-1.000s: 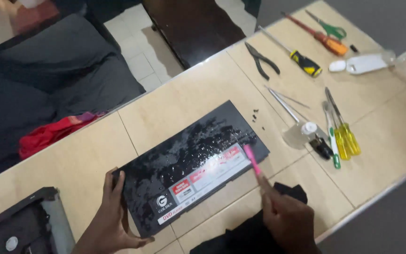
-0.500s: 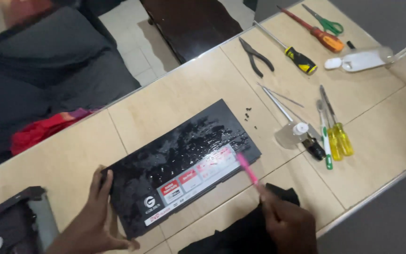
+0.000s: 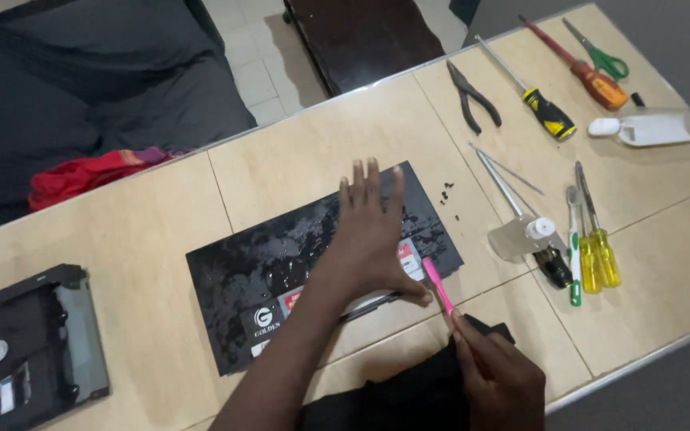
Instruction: Applying cleaning fluid to a DVD player cover and scrubbing it with a toothbrush
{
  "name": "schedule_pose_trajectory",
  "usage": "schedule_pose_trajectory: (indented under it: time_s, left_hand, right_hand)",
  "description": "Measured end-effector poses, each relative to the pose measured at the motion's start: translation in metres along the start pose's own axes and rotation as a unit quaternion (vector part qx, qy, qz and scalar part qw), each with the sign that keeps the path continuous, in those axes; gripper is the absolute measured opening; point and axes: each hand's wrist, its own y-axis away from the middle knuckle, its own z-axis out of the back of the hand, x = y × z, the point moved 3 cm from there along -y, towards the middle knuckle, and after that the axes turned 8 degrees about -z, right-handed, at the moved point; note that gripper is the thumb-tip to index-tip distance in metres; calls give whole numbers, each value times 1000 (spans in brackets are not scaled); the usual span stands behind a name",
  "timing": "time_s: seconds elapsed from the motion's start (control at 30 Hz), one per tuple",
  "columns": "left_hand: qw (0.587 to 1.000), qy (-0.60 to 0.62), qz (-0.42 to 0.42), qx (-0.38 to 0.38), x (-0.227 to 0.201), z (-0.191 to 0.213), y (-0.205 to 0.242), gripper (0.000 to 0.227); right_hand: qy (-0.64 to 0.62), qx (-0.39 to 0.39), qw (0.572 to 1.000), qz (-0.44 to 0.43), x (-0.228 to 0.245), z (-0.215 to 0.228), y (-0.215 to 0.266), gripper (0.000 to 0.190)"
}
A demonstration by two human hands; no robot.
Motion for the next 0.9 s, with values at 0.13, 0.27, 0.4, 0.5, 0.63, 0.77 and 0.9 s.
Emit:
schedule_pose_trajectory:
  time_s: [0.13,0.27,0.4,0.5,0.63,0.77,0.9]
  left_hand:
    - [987,-76,-65,-126,17,-38,-23,180]
    - [987,-65,-64,-134,18,-36,-23,183]
    - [984,-58,-69,-153,14,-29,-20,186]
    - [995,-7,-40,-87,14,-28,-16,180]
    - [991,-36,-54,-113,16,-33,-19,182]
    - [995,-12,-45,-91,13,-28,-14,178]
    - [993,-48,-42,-100,21,-36,-19,180]
  right_hand:
    - [2,62,996,-64,-18,-2,-8,42]
    - [62,89,994,-4,-23,-18,11,52]
    - [20,0,998,-57,-16,-13,-2,38]
    - [-6,33,999,1,-16,-20,8,38]
    - [6,48,996,-73,-14,-14,1,40]
    - [-17,53,997,-56,-8,-11,3,37]
    - [40,5,998,-46,4,-9,-8,40]
